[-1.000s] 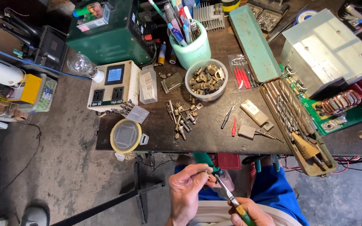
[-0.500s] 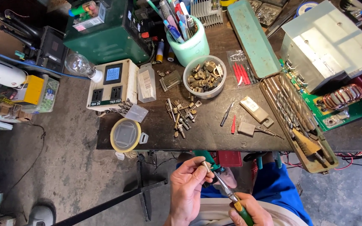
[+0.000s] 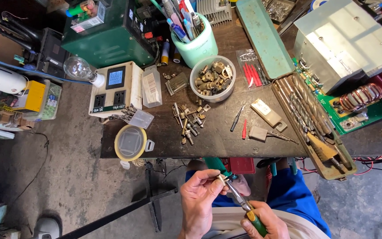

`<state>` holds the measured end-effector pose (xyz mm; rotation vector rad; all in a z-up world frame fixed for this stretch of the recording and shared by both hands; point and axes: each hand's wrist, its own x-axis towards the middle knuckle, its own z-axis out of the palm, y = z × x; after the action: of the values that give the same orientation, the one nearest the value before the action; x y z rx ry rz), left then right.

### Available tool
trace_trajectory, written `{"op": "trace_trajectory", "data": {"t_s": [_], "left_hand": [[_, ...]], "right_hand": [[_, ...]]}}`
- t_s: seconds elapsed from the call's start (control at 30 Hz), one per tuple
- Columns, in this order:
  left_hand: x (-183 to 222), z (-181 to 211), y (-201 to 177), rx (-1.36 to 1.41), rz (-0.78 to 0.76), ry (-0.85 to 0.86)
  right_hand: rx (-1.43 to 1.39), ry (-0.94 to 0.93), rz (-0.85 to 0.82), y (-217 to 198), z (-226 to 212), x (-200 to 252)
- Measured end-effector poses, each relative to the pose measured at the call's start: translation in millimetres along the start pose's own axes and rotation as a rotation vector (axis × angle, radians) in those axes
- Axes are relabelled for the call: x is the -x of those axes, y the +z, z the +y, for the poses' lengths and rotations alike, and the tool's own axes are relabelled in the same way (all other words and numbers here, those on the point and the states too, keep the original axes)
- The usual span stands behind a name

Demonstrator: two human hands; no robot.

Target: The person is preparing small metal components by holding them with pliers and applying small white strips or insulation to them at a repair bench.

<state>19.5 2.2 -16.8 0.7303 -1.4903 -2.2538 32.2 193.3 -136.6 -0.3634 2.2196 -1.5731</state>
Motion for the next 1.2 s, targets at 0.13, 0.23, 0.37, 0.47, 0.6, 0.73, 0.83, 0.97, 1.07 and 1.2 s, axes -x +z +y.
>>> {"op": "trace_trajectory", "data": {"t_s": [0.13, 0.23, 0.37, 0.47, 0.6, 0.73, 0.83, 0.97, 1.07, 1.2], "left_hand": [[0.4, -0.5, 0.7, -0.025, 0.013, -0.024], [0.6, -3.4, -1.5, -0.014, -0.005, -0.019], [1.2, -2.0, -1.6, -0.018, -0.028, -0.012], [3.2, 1.7, -2.7, -0.074, -0.063, -0.012], [4.5, 0.8, -3.2, -0.077, -0.107, 0.039], [4.4, -6.0, -4.0, -0.031, -0.102, 0.092], [4.2, -4.1, -3.1, -0.032, -0.118, 0.122], [3.8, -5.8, -4.0, -0.054, -0.103, 0.087], [0.0, -2.3, -3.9, 0.191, -0.028, -0.258], [-1.5, -9.5, -8.9, 0.385, -0.015, -0.490]], "right_hand": [[-0.015, -0.032, 0.041, 1.6, -3.3, -0.8], [-0.015, -0.055, 0.054, 0.0, -7.2, -1.4], [0.011, -0.046, 0.044, -0.3, -7.7, -1.6], [-0.021, -0.067, 0.052, 0.4, -4.9, -0.4], [0.000, -0.050, 0.073, 3.0, -4.6, 1.5], [-0.014, -0.074, 0.102, 2.9, -9.0, 0.9], [-0.029, -0.107, 0.117, 3.7, -8.8, 0.3], [-0.048, -0.147, 0.132, 5.6, -8.7, -0.6], [-0.038, -0.131, 0.152, 5.3, -15.4, -1.1], [-0.023, -0.122, 0.214, 4.7, -25.2, -3.3]]}}
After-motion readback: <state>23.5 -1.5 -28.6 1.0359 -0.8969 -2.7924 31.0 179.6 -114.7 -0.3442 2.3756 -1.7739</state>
